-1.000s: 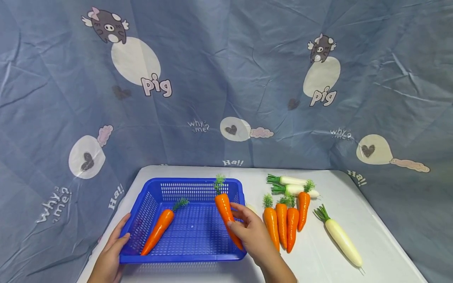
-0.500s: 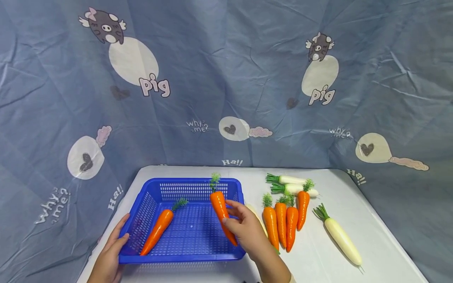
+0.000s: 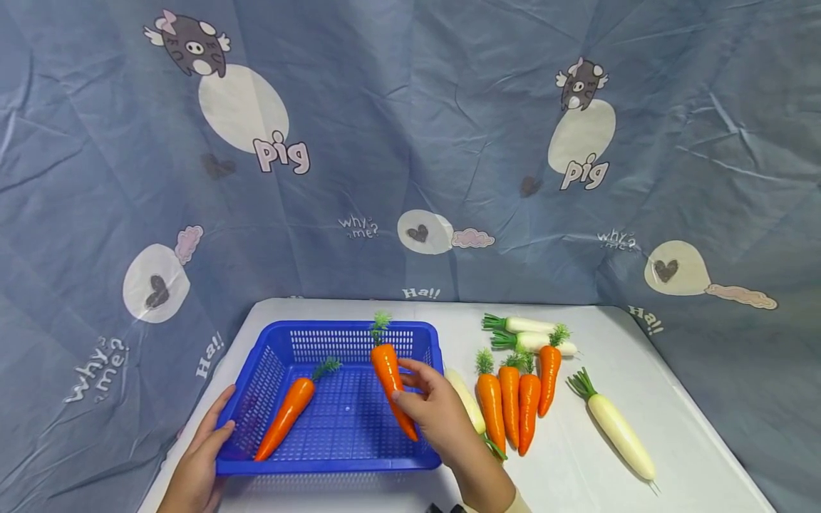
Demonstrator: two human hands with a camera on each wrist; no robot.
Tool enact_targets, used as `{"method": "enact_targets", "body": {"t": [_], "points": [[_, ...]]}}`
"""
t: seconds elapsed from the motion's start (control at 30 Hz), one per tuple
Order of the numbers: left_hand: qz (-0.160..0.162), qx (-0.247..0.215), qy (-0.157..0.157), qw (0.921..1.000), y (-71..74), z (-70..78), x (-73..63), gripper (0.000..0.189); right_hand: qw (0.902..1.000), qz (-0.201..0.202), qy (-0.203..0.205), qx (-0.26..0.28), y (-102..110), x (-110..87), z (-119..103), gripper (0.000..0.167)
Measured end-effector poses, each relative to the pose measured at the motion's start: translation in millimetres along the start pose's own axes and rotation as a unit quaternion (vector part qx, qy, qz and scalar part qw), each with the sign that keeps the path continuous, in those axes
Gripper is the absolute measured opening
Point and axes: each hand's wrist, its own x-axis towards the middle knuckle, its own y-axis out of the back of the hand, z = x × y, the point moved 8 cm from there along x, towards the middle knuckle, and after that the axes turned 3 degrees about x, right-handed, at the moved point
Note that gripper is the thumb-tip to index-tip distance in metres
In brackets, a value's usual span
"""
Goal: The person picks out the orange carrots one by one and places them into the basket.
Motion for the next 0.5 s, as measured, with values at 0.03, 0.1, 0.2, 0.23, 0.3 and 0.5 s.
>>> {"method": "enact_targets", "body": {"t": [0.03,0.1,0.2,0.23,0.3,0.5], "points": [[-0.001,0.000,-0.002,1.0000,-0.2,0.1,-0.3,0.059,1.0000,0.000,-0.001,0.001,-1.0,0.4,0.5,0.054],[0.000,0.001,0.000,1.0000,0.2,-0.5,-0.7,0.059,1.0000,0.001,-0.001,0.003,-2.8,1.0,1.3,0.053],[0.007,0.006,0.010,0.9999,0.9,-1.5,-1.3,0.059,1.0000,0.003,0.001,-0.001,-4.2,2.3,2.3,0.052],[0.009,0.008,0.014,0.9998,1.1,-1.8,-1.5,0.059,1.0000,0.004,0.002,-0.003,-4.7,3.0,2.4,0.052],[0.014,0.012,0.021,0.9996,1.5,-2.2,-1.9,0.059,1.0000,0.005,0.004,-0.007,-5.8,4.4,2.6,0.051],[0.026,0.030,0.057,0.9976,2.8,-4.1,-3.1,0.058,0.9999,0.006,0.001,-0.008,-10.7,9.2,2.4,0.050]]}}
